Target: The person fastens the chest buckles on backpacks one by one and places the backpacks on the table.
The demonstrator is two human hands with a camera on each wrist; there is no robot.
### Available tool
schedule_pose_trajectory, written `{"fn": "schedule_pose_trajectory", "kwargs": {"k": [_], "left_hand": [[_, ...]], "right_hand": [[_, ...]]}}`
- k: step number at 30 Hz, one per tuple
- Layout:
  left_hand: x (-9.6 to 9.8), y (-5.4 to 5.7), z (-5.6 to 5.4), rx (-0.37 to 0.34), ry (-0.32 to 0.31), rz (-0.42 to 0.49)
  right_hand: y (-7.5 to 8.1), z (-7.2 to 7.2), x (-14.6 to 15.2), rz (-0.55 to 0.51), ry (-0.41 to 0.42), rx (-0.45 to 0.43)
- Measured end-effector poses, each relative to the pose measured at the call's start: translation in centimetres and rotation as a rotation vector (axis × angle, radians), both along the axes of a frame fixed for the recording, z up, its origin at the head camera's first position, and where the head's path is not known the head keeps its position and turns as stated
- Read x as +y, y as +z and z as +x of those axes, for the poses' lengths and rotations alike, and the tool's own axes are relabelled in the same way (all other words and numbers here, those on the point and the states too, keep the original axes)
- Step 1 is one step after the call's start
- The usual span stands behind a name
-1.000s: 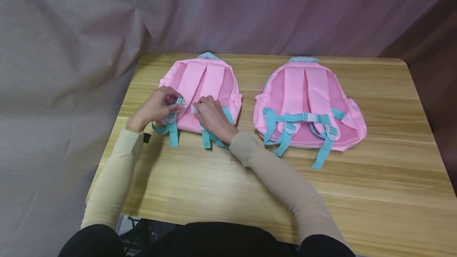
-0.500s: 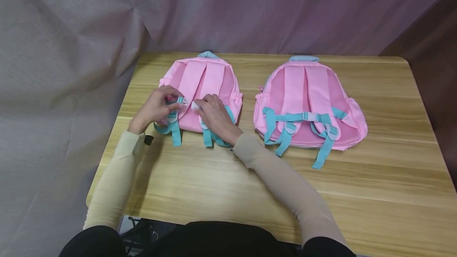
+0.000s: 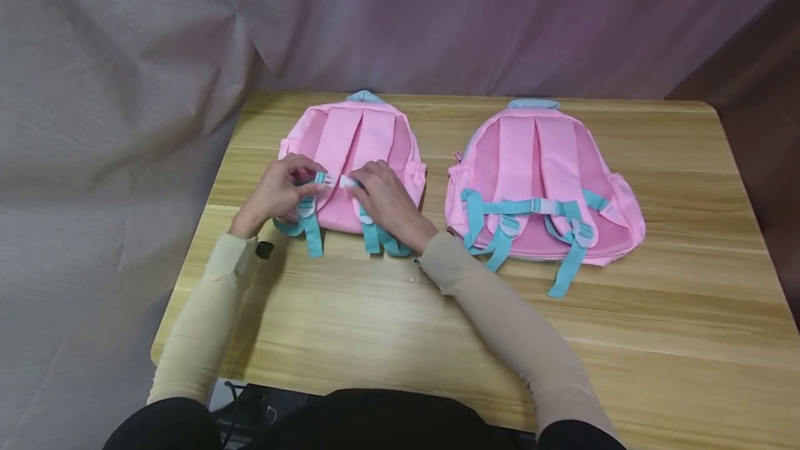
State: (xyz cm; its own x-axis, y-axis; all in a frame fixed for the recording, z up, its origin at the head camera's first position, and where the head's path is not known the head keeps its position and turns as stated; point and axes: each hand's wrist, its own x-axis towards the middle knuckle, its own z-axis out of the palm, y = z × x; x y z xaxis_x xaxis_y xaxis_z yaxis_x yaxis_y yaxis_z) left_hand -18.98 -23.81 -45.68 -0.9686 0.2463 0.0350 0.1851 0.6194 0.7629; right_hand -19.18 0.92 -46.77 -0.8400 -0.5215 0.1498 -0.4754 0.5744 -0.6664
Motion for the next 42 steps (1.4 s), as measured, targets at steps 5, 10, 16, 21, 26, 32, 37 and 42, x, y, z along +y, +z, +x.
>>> {"fn": "schedule_pose_trajectory", "kwargs": {"k": [5, 10, 16, 21, 26, 32, 37, 42], "left_hand": [[0.1, -0.21, -0.08, 0.01, -0.007, 0.031], [0.18, -0.31, -0.12, 0.005, 0.003, 0.033], [0.23, -0.45, -0.13, 0.001, 0.007, 0.049], [0.17, -0.59, -0.11, 0.009, 0.009, 0.067], [0.18, -0.62, -0.04, -0.002, 0.013, 0.079], [0.37, -0.28, 0.13, 0.004, -0.003, 0.063], [0.56, -0.32, 0.08, 0.035, -0.018, 0.042], [0.69, -0.54, -0.13, 0.057, -0.02, 0.032]], "right_hand": [[0.2, -0.31, -0.06, 0.002, 0.032, 0.049], [0.31, -0.45, -0.26, 0.024, 0.027, 0.036], [0.51, -0.49, -0.52, 0.033, 0.012, -0.004], [0.47, -0.59, -0.6, 0.032, 0.01, -0.014], [0.5, -0.59, -0.7, 0.023, 0.016, -0.022], [0.5, -0.63, -0.84, 0.028, 0.017, -0.028], [0.56, -0.55, -0.87, 0.048, 0.01, -0.053], [0.75, -0.43, -0.77, 0.088, -0.001, -0.082]]}}
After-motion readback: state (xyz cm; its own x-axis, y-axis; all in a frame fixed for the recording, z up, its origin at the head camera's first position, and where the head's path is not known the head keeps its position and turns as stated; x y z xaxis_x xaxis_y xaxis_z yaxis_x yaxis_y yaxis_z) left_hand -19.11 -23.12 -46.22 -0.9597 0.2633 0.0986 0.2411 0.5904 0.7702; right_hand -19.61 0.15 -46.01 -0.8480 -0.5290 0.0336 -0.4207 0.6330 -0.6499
